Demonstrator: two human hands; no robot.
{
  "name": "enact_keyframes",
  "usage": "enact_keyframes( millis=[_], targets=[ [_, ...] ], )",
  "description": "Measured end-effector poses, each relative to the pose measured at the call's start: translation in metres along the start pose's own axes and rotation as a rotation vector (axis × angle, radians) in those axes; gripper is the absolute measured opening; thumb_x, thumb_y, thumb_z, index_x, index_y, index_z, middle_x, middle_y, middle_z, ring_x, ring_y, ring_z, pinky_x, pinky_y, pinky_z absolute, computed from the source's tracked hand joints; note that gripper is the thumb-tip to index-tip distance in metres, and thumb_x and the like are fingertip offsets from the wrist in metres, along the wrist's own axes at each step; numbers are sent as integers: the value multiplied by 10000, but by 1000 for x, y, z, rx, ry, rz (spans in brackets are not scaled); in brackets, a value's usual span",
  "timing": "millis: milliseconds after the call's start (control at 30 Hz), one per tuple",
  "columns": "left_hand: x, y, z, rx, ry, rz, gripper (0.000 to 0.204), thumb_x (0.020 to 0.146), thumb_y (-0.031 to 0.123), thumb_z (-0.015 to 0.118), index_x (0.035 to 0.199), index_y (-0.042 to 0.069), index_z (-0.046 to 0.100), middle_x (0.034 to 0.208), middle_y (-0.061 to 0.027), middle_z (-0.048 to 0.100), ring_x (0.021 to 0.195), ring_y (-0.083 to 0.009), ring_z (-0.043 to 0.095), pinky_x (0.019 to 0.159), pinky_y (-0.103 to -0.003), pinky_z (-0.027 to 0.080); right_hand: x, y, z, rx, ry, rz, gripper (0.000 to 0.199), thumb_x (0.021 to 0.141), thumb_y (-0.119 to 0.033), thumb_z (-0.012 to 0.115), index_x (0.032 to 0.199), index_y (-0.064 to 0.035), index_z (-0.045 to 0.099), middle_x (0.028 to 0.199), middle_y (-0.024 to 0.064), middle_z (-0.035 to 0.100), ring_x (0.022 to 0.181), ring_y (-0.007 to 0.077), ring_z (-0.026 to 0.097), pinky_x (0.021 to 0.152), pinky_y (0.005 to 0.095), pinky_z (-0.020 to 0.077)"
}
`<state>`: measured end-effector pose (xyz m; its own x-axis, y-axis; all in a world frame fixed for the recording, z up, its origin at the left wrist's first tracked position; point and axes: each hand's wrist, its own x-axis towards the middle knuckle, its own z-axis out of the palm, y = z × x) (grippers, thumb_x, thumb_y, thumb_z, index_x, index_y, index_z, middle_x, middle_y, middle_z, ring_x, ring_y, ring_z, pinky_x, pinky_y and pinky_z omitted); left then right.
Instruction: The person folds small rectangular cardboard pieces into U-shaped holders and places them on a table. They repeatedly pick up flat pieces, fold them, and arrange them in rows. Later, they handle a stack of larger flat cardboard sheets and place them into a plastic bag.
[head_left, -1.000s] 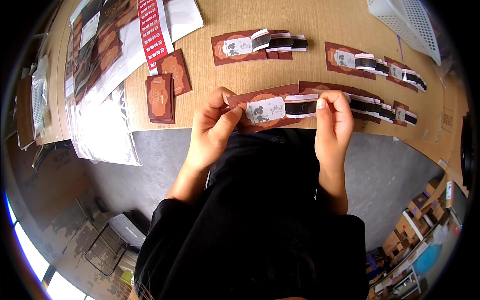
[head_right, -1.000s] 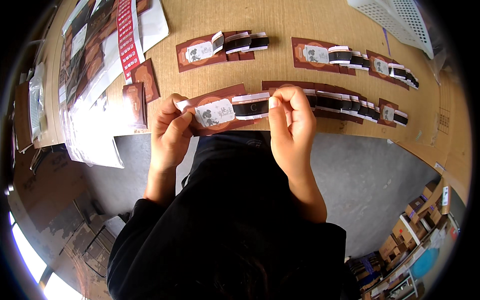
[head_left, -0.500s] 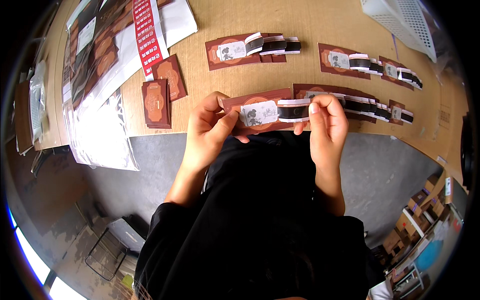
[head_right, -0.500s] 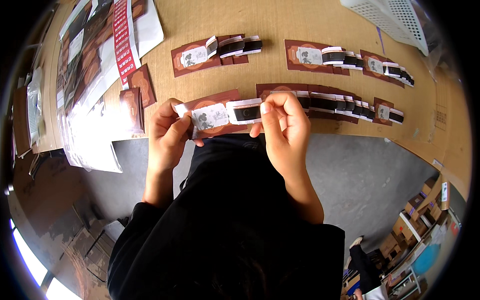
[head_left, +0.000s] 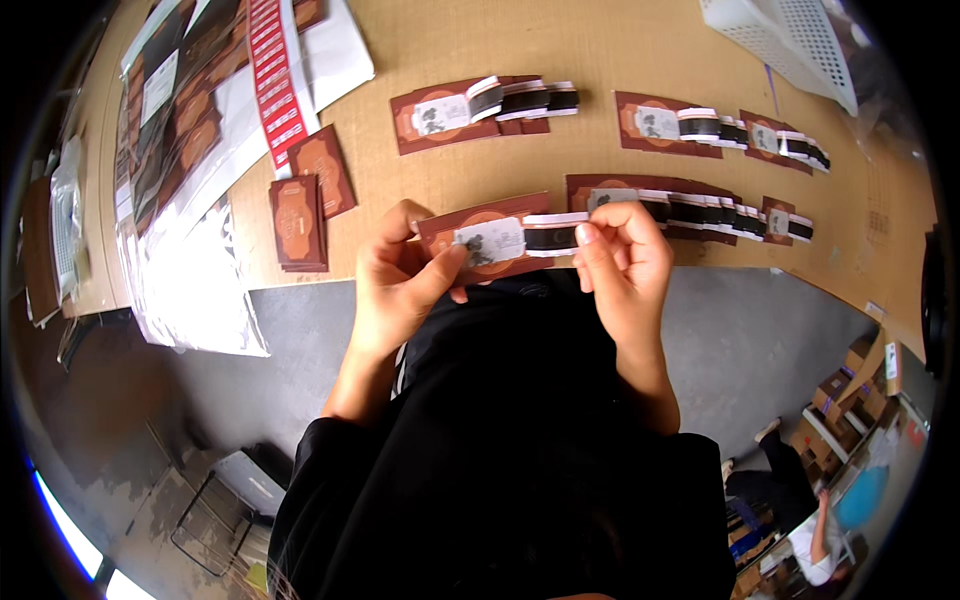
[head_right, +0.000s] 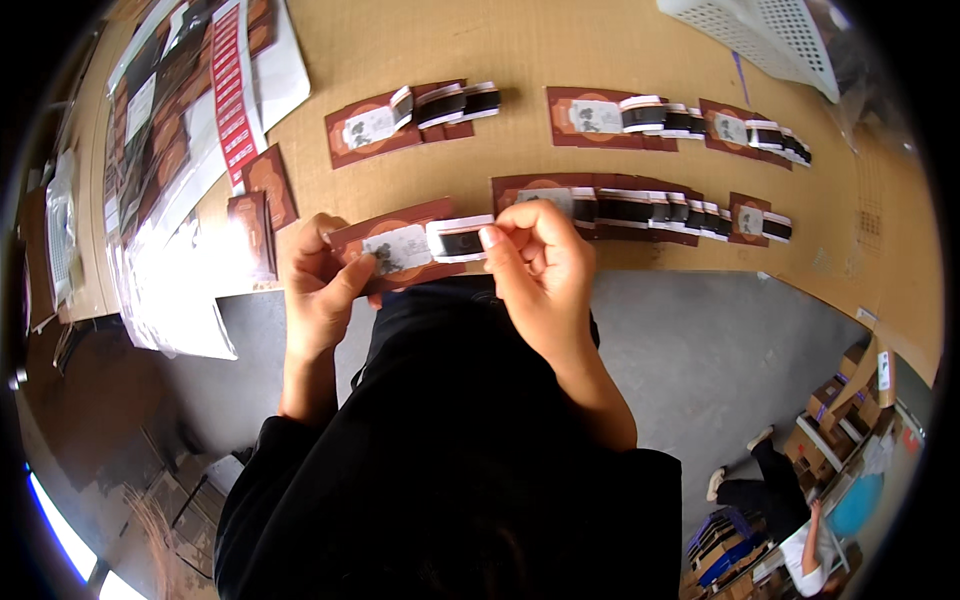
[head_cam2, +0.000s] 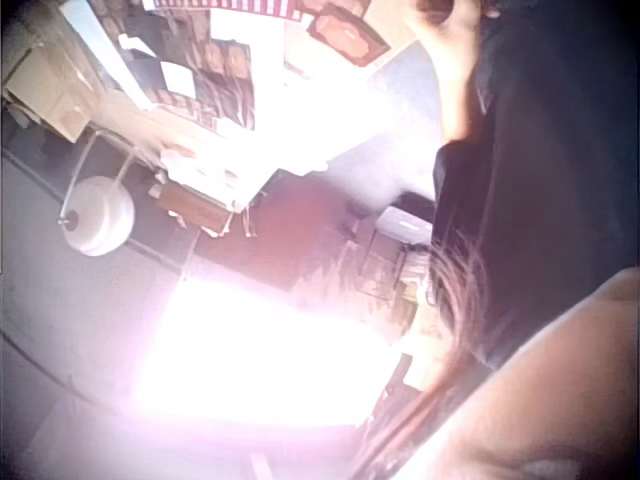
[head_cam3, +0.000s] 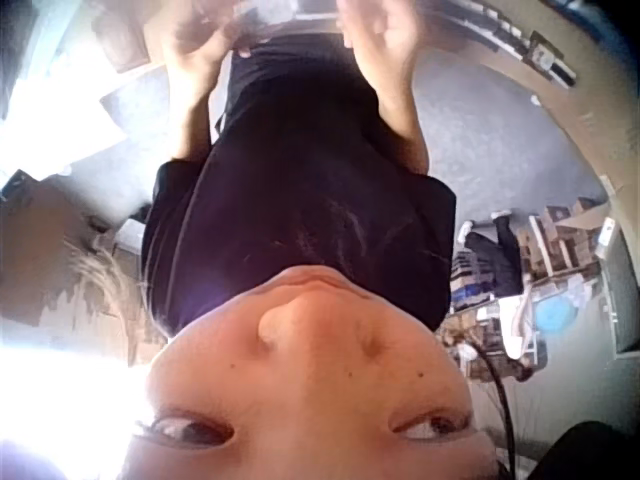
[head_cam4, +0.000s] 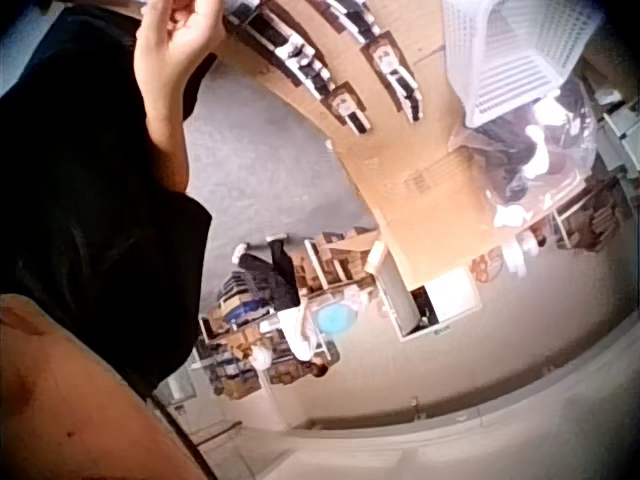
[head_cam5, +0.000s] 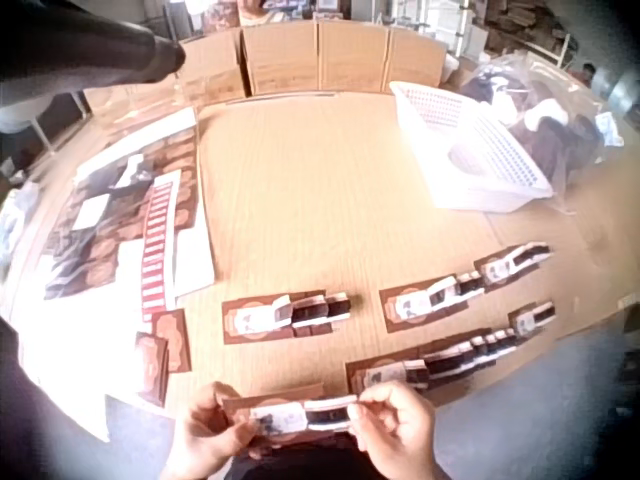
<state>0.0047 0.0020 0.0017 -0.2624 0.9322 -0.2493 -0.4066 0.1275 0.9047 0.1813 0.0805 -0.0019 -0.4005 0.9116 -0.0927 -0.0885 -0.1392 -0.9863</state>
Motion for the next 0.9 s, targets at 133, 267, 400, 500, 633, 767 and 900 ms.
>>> enact_keyframes(
  millis=[133, 267, 400, 500, 633, 767, 900],
  targets=[
    [0, 0, -1, 12, -11, 36, 140, 780, -46, 525, 886, -4, 445, 765, -88, 590, 619, -132, 602, 453, -190, 468, 1, -1, -2, -44, -17, -68, 83, 814, -33, 544, 776, 13, 486, 609, 28, 516, 466, 19, 445, 396, 150, 338],
    [3, 1, 3, 13, -36, 41, 140, 777, -54, 521, 879, -8, 437, 783, -114, 593, 631, -172, 618, 449, -192, 473, 1, -1, -5, 8, 12, -62, 58, 811, -9, 527, 778, 19, 489, 600, 38, 522, 453, 34, 453, 399, 162, 354],
    [4, 5, 6, -7, -57, 43, 134, 774, -59, 523, 853, -2, 430, 782, -118, 592, 630, -182, 619, 447, -193, 474, 0, -5, -6, 35, 20, -42, 29, 807, 23, 504, 787, 25, 484, 621, 44, 516, 457, 46, 461, 407, 172, 371],
    [6, 6, 8, -2, -58, 35, 134, 770, -66, 520, 838, 0, 426, 759, -104, 584, 616, -182, 615, 440, -194, 468, 0, -7, -9, 55, 10, -39, 17, 800, 44, 494, 800, 31, 484, 642, 44, 513, 469, 49, 471, 411, 174, 380],
    [7, 3, 10, -6, -80, 61, 136, 762, -73, 513, 844, -2, 431, 740, -74, 544, 595, -182, 605, 421, -197, 451, -6, -12, -11, 107, 33, -29, 61, 779, 66, 504, 826, 38, 479, 668, 41, 510, 515, 52, 497, 422, 173, 394],
    [8, -1, 17, 4, -110, 103, 166, 752, -86, 505, 887, -11, 444, 777, -60, 496, 575, -157, 581, 415, -204, 459, -11, -20, -22, 101, 10, -50, 88, 771, 56, 524, 837, 36, 469, 676, 53, 513, 538, 65, 514, 424, 179, 403],
    [11, -2, 43, -52, -95, 56, 148, 741, -96, 521, 828, -5, 443, 745, -49, 476, 563, -143, 570, 419, -197, 461, -19, -22, -42, 173, 73, -52, 92, 772, 60, 512, 842, 32, 460, 706, 58, 507, 521, 67, 507, 418, 177, 396]
  ],
)
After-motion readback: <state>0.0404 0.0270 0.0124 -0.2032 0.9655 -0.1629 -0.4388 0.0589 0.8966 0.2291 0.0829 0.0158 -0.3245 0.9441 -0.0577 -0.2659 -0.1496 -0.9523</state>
